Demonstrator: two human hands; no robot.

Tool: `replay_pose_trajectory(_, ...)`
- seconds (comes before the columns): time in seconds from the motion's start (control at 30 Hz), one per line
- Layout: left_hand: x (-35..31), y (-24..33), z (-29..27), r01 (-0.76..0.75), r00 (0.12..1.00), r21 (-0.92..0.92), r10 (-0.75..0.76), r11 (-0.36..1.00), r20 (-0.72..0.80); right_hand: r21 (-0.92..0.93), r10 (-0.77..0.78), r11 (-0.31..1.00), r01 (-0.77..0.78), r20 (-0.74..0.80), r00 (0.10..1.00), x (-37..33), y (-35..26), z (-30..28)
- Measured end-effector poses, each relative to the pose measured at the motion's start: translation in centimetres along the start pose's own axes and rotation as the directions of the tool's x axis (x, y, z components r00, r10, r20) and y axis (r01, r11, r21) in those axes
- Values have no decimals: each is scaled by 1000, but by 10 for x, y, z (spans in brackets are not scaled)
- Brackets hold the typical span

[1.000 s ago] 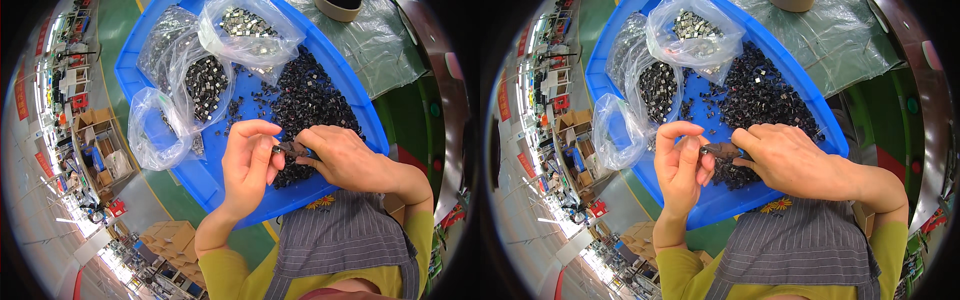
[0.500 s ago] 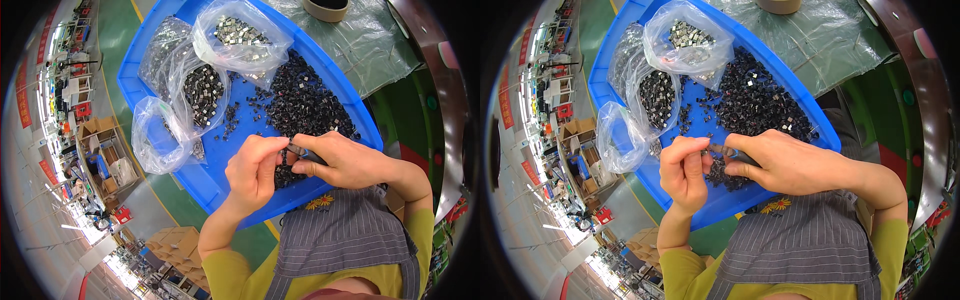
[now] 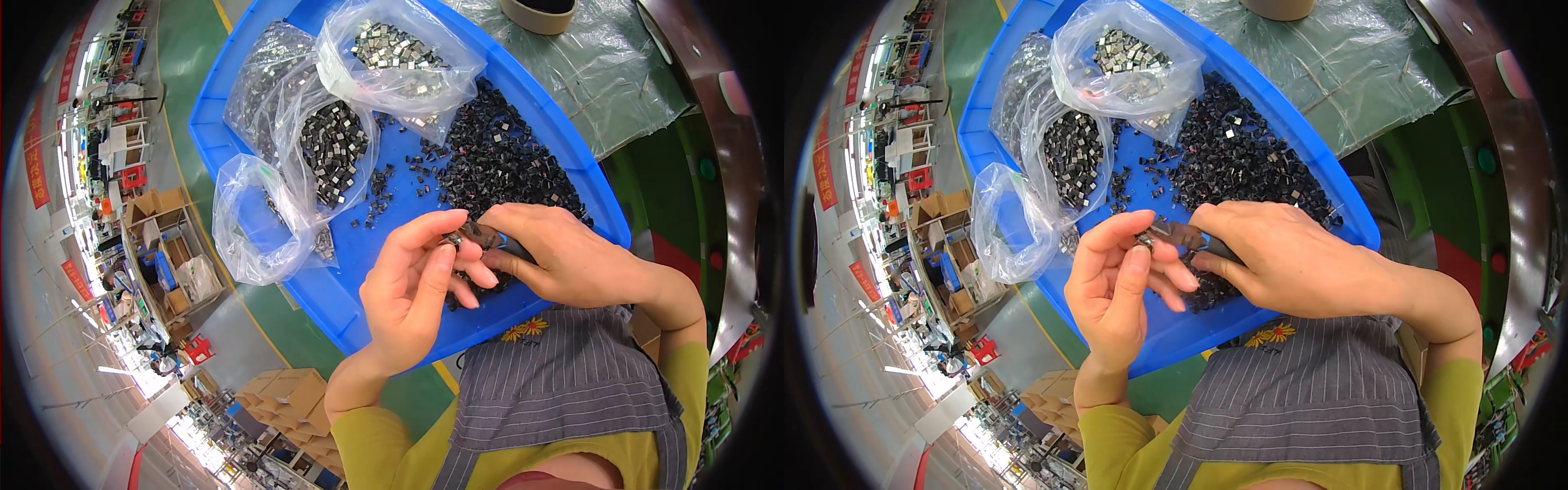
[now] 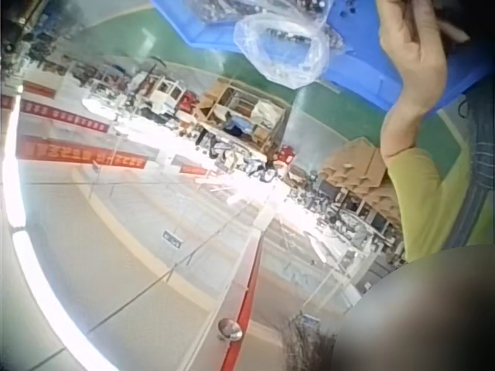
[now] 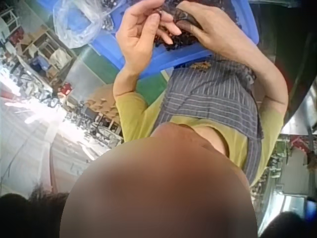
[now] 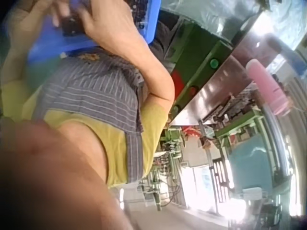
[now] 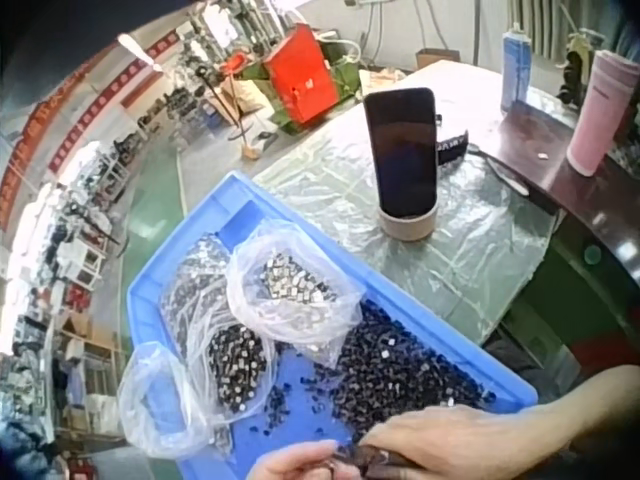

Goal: Trimming or adjusting small black and silver components using pliers over a blue tray.

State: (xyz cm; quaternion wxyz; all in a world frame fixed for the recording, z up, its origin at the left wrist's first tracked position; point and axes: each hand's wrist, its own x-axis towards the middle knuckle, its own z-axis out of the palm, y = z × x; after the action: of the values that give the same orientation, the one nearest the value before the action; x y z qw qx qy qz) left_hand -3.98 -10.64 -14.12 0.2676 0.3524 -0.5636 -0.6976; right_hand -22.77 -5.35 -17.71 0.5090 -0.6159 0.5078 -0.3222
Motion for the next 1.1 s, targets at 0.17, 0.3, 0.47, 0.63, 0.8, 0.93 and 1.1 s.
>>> replay_pose_trajectory(0.17, 1, 0, -6, -18, 999, 49, 20, 999, -33, -296, -107, 954, 44, -199, 974, 0, 1, 4)
replay_pose_trajectory(0.3, 2, 2, 0, -15, 997, 66, 20, 998, -71, -350, -156, 934, 66, -237, 959, 1, 4, 7)
replay_pose_trajectory(0.47, 4, 3, 3, 55, 988, 18, -52, 998, -148, -411, -156, 911, 40, -253, 955, 1, 4, 6)
replay_pose_trajectory(0.63, 3, -1, -7, 39, 999, -48, -40, 998, -19, -455, -184, 889, 43, -271, 945, 1, 5, 8)
replay_pose_trajectory(0.8, 4, 1, -5, 49, 999, -36, -50, 998, -13, -493, -199, 870, 32, -291, 936, 2, 5, 9)
replay_pose_trajectory(0.93, 5, 2, 1, 63, 989, 23, -60, 998, -136, -513, -170, 858, 12, -262, 950, 1, 5, 8)
replay_pose_trajectory(1.1, 3, 1, -3, 53, 993, 119, -40, 991, -115, -561, -203, 828, 6, -290, 935, 2, 7, 10)
